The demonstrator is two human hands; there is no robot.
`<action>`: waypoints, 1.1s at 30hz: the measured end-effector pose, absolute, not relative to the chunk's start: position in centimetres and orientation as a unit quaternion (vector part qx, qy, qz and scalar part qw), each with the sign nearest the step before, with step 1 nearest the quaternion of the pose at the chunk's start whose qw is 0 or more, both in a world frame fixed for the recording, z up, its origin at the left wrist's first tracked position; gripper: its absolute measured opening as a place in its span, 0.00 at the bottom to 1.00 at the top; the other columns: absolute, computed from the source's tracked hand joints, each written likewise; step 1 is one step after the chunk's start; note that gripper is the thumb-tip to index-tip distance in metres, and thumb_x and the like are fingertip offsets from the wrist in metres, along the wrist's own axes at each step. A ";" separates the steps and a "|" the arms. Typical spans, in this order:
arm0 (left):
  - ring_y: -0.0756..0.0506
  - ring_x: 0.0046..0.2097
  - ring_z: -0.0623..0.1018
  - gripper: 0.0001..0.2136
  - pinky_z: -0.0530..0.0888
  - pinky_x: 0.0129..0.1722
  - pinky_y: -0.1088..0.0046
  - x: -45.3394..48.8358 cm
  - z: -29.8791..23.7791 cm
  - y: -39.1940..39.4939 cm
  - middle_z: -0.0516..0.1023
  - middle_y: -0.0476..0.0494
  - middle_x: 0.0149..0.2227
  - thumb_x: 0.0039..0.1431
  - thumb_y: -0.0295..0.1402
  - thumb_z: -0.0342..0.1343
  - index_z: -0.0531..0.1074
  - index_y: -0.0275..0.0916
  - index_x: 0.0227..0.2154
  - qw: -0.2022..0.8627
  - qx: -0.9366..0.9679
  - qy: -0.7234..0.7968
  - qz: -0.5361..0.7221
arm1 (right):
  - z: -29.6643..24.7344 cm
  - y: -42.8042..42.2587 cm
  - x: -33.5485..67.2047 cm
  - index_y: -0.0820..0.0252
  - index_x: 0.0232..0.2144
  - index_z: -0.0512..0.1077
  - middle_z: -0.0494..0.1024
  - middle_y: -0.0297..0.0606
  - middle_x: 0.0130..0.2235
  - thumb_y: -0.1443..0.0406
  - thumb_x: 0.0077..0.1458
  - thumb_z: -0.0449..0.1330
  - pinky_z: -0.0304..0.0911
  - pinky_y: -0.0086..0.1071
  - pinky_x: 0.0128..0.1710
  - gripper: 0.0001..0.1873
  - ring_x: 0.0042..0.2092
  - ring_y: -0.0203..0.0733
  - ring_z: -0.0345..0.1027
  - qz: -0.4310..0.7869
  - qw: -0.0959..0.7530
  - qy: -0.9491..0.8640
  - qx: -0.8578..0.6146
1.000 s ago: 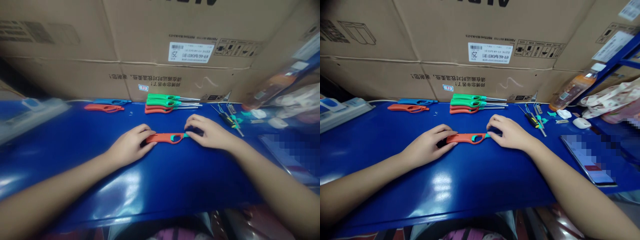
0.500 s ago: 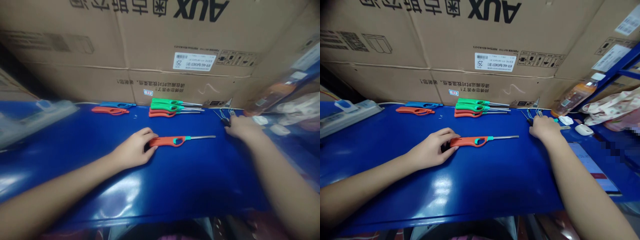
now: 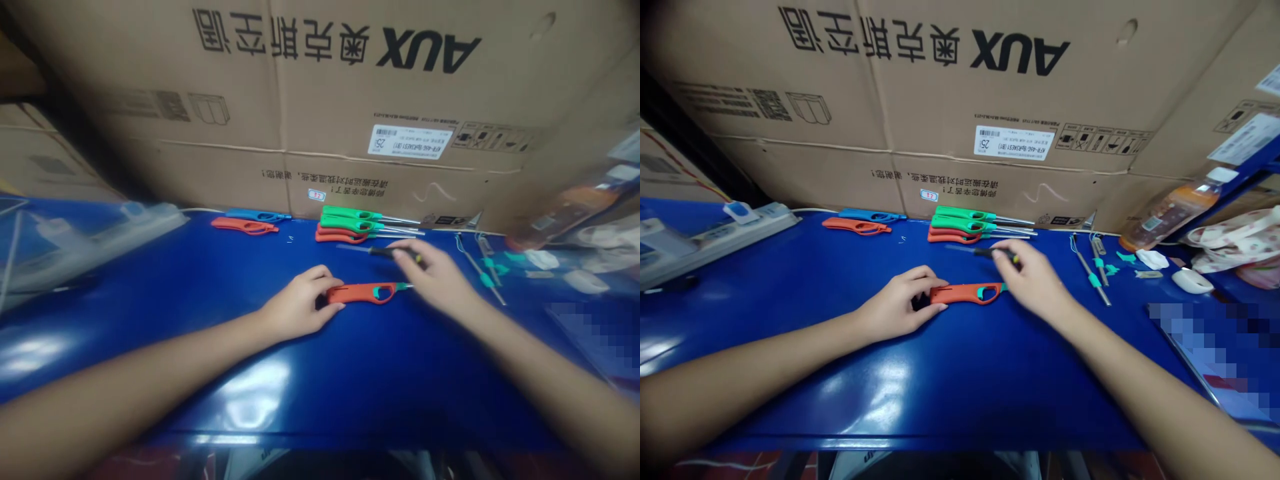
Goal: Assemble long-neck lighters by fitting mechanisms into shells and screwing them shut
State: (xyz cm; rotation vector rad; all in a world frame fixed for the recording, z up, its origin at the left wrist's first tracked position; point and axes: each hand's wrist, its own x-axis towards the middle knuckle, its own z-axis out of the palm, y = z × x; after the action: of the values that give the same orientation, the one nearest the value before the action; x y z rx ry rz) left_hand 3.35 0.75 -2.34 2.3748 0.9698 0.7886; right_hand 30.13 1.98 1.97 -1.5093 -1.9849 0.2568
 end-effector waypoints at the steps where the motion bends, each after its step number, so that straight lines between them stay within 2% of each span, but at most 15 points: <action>1: 0.45 0.41 0.77 0.14 0.77 0.46 0.66 3.3 -2.4 0.8 0.75 0.40 0.43 0.62 0.34 0.60 0.76 0.36 0.49 0.225 0.864 0.344 0.290 | 1.3 1.7 28.6 0.57 0.45 0.73 0.80 0.42 0.44 0.58 0.64 0.53 0.69 0.38 0.42 0.14 0.43 0.46 0.75 0.133 0.314 -0.778 -0.528; 3: 0.44 0.42 0.77 0.15 0.77 0.46 0.66 3.2 -2.5 0.8 0.75 0.40 0.42 0.61 0.35 0.61 0.76 0.36 0.49 0.219 0.872 0.326 0.292 | 0.3 1.6 26.1 0.59 0.46 0.73 0.79 0.44 0.46 0.61 0.65 0.53 0.68 0.39 0.48 0.12 0.47 0.46 0.74 0.161 0.302 -0.818 -0.463; 5: 0.43 0.43 0.77 0.15 0.77 0.48 0.65 3.1 -2.4 0.9 0.75 0.40 0.43 0.61 0.34 0.61 0.76 0.36 0.49 0.217 0.878 0.308 0.295 | -0.1 1.9 24.1 0.59 0.46 0.72 0.78 0.44 0.47 0.62 0.65 0.52 0.67 0.40 0.49 0.12 0.48 0.46 0.73 0.167 0.285 -0.838 -0.434; 12: 0.39 0.55 0.76 0.18 0.74 0.58 0.61 3.0 -2.4 1.0 0.75 0.37 0.54 0.60 0.32 0.61 0.75 0.39 0.53 0.238 0.879 0.273 0.311 | 0.2 4.9 20.5 0.60 0.47 0.73 0.78 0.46 0.50 0.61 0.64 0.56 0.66 0.43 0.53 0.12 0.52 0.50 0.72 0.148 0.309 -0.837 -0.428; 14: 0.40 0.54 0.76 0.18 0.74 0.57 0.61 2.9 -2.5 1.0 0.75 0.37 0.53 0.60 0.32 0.62 0.75 0.39 0.53 0.241 0.878 0.274 0.310 | 0.1 5.3 20.2 0.60 0.47 0.74 0.78 0.46 0.50 0.61 0.64 0.56 0.65 0.44 0.54 0.13 0.52 0.50 0.72 0.149 0.317 -0.835 -0.424; 17: 0.41 0.48 0.78 0.18 0.76 0.52 0.63 2.8 -2.5 1.0 0.76 0.38 0.48 0.60 0.34 0.62 0.75 0.38 0.53 0.242 0.877 0.293 0.293 | 0.0 5.6 20.2 0.60 0.46 0.75 0.79 0.45 0.49 0.62 0.65 0.55 0.65 0.43 0.53 0.12 0.52 0.48 0.72 0.146 0.340 -0.826 -0.426; 20: 0.43 0.44 0.78 0.18 0.77 0.48 0.65 2.8 -2.3 0.9 0.76 0.39 0.44 0.60 0.36 0.62 0.76 0.35 0.51 0.243 0.878 0.310 0.273 | 0.9 5.8 20.9 0.58 0.41 0.75 0.80 0.41 0.44 0.60 0.64 0.56 0.67 0.39 0.46 0.11 0.46 0.44 0.73 0.155 0.410 -0.785 -0.437; 22: 0.43 0.44 0.77 0.17 0.76 0.48 0.65 2.8 -2.2 0.9 0.76 0.39 0.44 0.59 0.34 0.62 0.76 0.34 0.50 0.244 0.879 0.304 0.275 | 2.1 6.0 21.6 0.58 0.36 0.76 0.79 0.37 0.36 0.58 0.62 0.59 0.67 0.34 0.38 0.10 0.36 0.40 0.72 0.197 0.496 -0.720 -0.443; 26: 0.44 0.46 0.77 0.17 0.75 0.50 0.67 2.8 -2.2 0.9 0.76 0.39 0.45 0.59 0.31 0.60 0.75 0.35 0.51 0.251 0.883 0.275 0.286 | 4.8 6.3 23.3 0.57 0.32 0.74 0.65 0.28 0.21 0.53 0.60 0.61 0.54 0.28 0.20 0.14 0.21 0.33 0.56 0.301 0.598 -0.599 -0.438; 28: 0.44 0.47 0.77 0.17 0.75 0.51 0.66 2.8 -2.3 0.8 0.76 0.39 0.46 0.60 0.32 0.60 0.75 0.35 0.52 0.250 0.886 0.266 0.287 | 5.8 6.2 24.1 0.57 0.30 0.72 0.63 0.28 0.21 0.50 0.59 0.62 0.51 0.28 0.17 0.17 0.20 0.32 0.54 0.338 0.617 -0.576 -0.417; 33: 0.44 0.47 0.78 0.18 0.75 0.51 0.66 2.8 -2.3 0.8 0.77 0.38 0.46 0.61 0.36 0.63 0.75 0.36 0.52 0.264 0.882 0.263 0.289 | 6.5 6.2 25.2 0.54 0.30 0.66 0.63 0.28 0.24 0.45 0.60 0.58 0.54 0.27 0.15 0.20 0.20 0.32 0.58 0.381 0.595 -0.570 -0.419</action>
State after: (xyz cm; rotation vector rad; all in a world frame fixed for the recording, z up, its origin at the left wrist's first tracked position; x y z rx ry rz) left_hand 2.82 0.75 -2.34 2.3828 0.7112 0.7821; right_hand 25.23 6.15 6.53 -0.9744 -1.3238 0.8844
